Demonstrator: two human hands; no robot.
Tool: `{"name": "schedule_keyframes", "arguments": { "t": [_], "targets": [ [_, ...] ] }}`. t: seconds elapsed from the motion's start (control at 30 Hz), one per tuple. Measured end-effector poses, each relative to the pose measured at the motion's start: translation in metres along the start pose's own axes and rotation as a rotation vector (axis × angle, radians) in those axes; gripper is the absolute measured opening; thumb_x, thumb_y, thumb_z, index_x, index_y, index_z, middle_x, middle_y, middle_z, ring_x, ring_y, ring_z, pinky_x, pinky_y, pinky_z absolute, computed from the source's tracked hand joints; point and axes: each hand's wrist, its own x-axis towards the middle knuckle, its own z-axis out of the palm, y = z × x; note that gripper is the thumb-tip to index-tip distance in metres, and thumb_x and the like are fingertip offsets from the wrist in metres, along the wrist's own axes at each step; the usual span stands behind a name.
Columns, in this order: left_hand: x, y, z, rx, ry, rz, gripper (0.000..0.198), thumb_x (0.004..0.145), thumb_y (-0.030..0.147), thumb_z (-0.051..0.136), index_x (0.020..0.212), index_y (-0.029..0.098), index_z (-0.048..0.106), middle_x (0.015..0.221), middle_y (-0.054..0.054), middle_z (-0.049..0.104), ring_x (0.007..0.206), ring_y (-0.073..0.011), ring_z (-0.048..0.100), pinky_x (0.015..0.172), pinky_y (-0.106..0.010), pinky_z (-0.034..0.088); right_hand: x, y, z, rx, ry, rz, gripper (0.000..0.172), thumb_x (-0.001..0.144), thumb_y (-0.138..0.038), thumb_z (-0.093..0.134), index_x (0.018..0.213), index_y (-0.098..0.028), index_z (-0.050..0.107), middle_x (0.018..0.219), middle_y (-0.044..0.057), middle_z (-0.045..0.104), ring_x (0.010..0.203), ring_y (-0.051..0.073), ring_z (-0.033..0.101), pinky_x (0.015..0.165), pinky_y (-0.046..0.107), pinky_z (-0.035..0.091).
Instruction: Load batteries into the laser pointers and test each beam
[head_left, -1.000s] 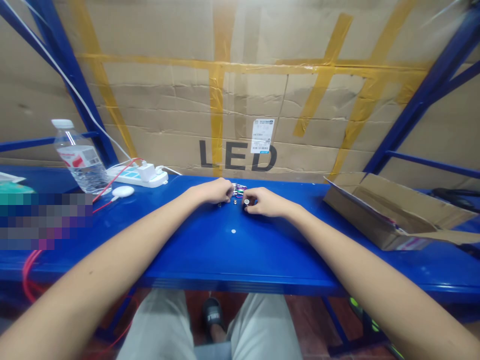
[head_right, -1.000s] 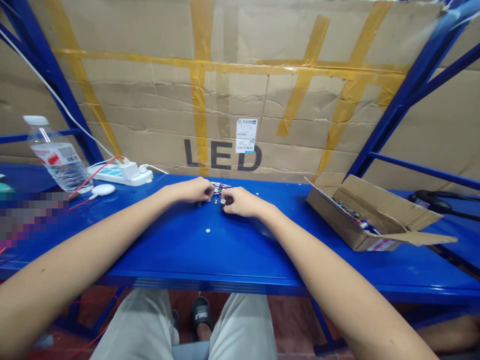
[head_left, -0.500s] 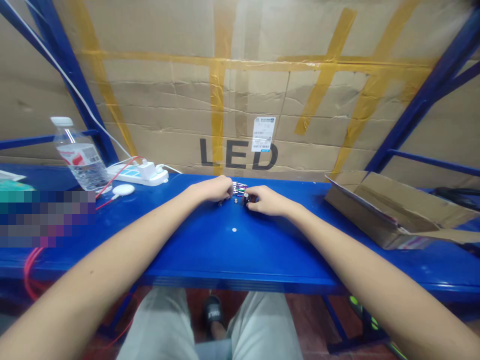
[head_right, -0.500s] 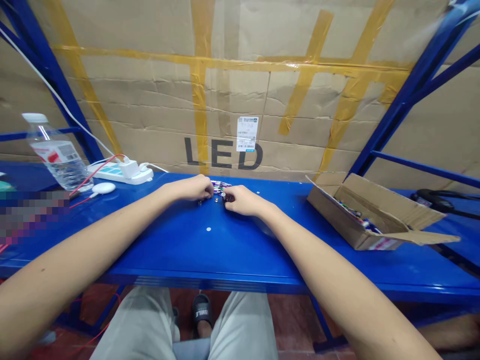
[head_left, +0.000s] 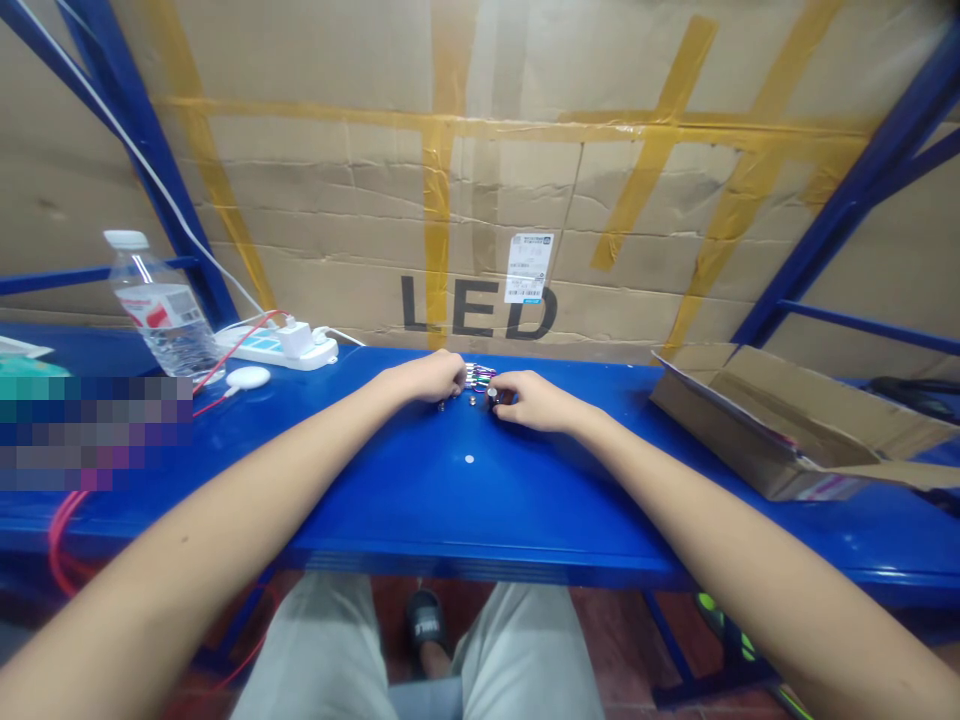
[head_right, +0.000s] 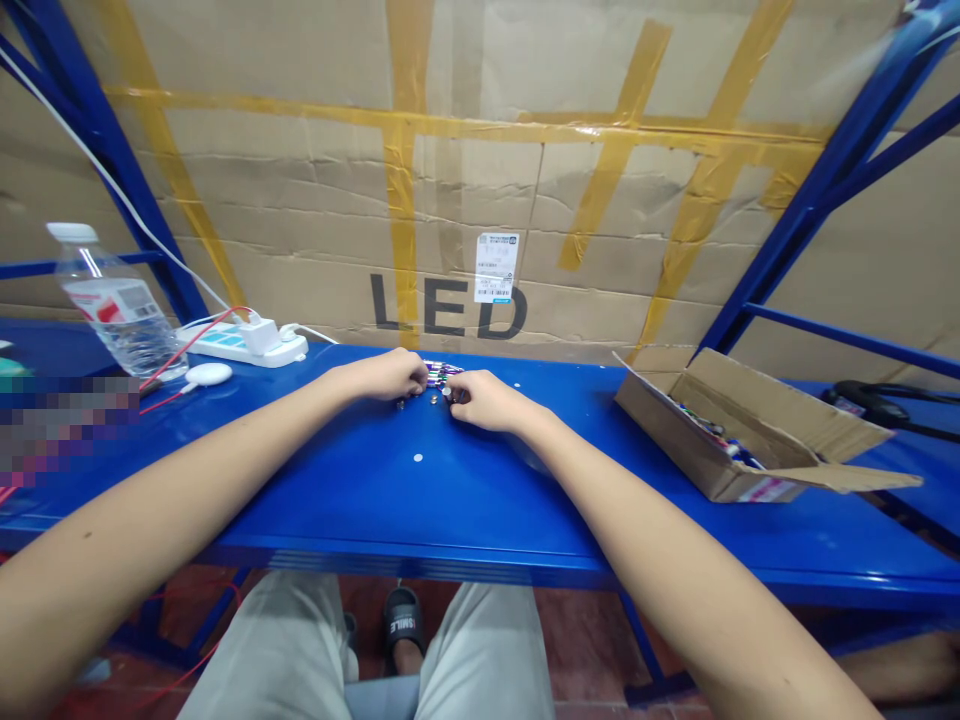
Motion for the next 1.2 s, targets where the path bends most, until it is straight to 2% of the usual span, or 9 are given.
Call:
{"name": "schedule_keyframes", "arguments": {
  "t": [0.1, 0.17, 0.33, 0.43, 0.57, 0.67, 0.93, 1.2],
  "targets": [
    [-0.001, 0.001, -0.004, 0.014, -0.065, -0.014, 0.010, 0.076, 0.020, 0.063, 0.077, 0.017, 0.072, 0.072, -0.004, 0.071, 0.063, -0.0152, 0.060, 0.058, -0.025, 0.038, 0.000, -0.001, 0.000, -0.010, 0.013, 0.005, 0.012, 0.072, -0.008, 0.054, 0.078, -0.017, 0.061, 0.078, 0.002, 0.064, 0.068, 0.014, 0.051, 0.063, 0.026, 0.034],
    [-0.002, 0.001, -0.005, 0.023, -0.092, -0.023, 0.011, 0.072, 0.017, 0.065, 0.079, 0.018, 0.074, 0.074, -0.003, 0.072, 0.064, -0.0148, 0.060, 0.059, -0.024, 0.039, -0.001, -0.003, 0.000, -0.019, 0.022, 0.023, 0.015, 0.073, -0.008, 0.054, 0.082, -0.016, 0.063, 0.080, 0.002, 0.065, 0.069, 0.015, 0.052, 0.064, 0.026, 0.034],
    [-0.004, 0.004, -0.005, 0.011, -0.056, -0.036, 0.016, 0.071, 0.009, 0.060, 0.078, 0.017, 0.073, 0.070, -0.004, 0.071, 0.061, -0.0153, 0.061, 0.060, -0.025, 0.041, -0.001, -0.003, -0.001, -0.037, 0.062, 0.034, 0.022, 0.074, -0.008, 0.054, 0.091, -0.016, 0.065, 0.085, 0.003, 0.068, 0.071, 0.015, 0.054, 0.066, 0.026, 0.035],
    [-0.005, 0.010, -0.004, -0.046, 0.112, 0.072, 0.018, 0.076, 0.011, 0.058, 0.084, 0.016, 0.072, 0.072, -0.004, 0.071, 0.063, -0.0155, 0.063, 0.060, -0.025, 0.042, 0.000, 0.003, -0.001, -0.047, 0.118, 0.072, 0.020, 0.075, -0.008, 0.054, 0.089, -0.016, 0.065, 0.083, 0.003, 0.067, 0.071, 0.015, 0.054, 0.066, 0.026, 0.035],
    [-0.003, 0.022, -0.002, -0.112, 0.403, 0.358, 0.017, 0.085, 0.016, 0.059, 0.096, 0.015, 0.072, 0.090, -0.006, 0.074, 0.079, -0.0163, 0.066, 0.072, -0.026, 0.047, 0.002, 0.012, -0.001, -0.016, 0.223, 0.147, 0.020, 0.071, -0.007, 0.053, 0.084, -0.016, 0.065, 0.077, 0.003, 0.067, 0.069, 0.015, 0.054, 0.064, 0.025, 0.035],
    [0.000, 0.029, 0.002, -0.107, 0.496, 0.503, 0.015, 0.090, 0.018, 0.058, 0.098, 0.015, 0.070, 0.093, -0.007, 0.073, 0.084, -0.0168, 0.066, 0.077, -0.029, 0.049, 0.002, 0.014, -0.001, 0.054, 0.264, 0.135, 0.022, 0.069, -0.007, 0.053, 0.084, -0.015, 0.066, 0.075, 0.002, 0.067, 0.068, 0.015, 0.054, 0.064, 0.025, 0.035],
    [0.001, 0.030, 0.010, -0.054, 0.536, 0.586, 0.015, 0.095, 0.017, 0.054, 0.093, 0.014, 0.068, 0.089, -0.008, 0.067, 0.081, -0.0171, 0.062, 0.074, -0.030, 0.048, 0.003, 0.013, 0.000, 0.076, 0.300, 0.084, 0.016, 0.073, -0.009, 0.054, 0.081, -0.014, 0.066, 0.076, 0.003, 0.069, 0.069, 0.014, 0.056, 0.063, 0.025, 0.036],
    [0.000, 0.032, 0.011, -0.017, 0.516, 0.566, 0.018, 0.097, 0.017, 0.048, 0.097, 0.015, 0.066, 0.091, -0.008, 0.064, 0.083, -0.0169, 0.060, 0.077, -0.029, 0.047, 0.003, 0.012, -0.002, 0.033, 0.300, 0.100, 0.014, 0.073, -0.007, 0.055, 0.080, -0.015, 0.064, 0.075, 0.002, 0.067, 0.069, 0.014, 0.055, 0.064, 0.025, 0.035]
  ]
}}
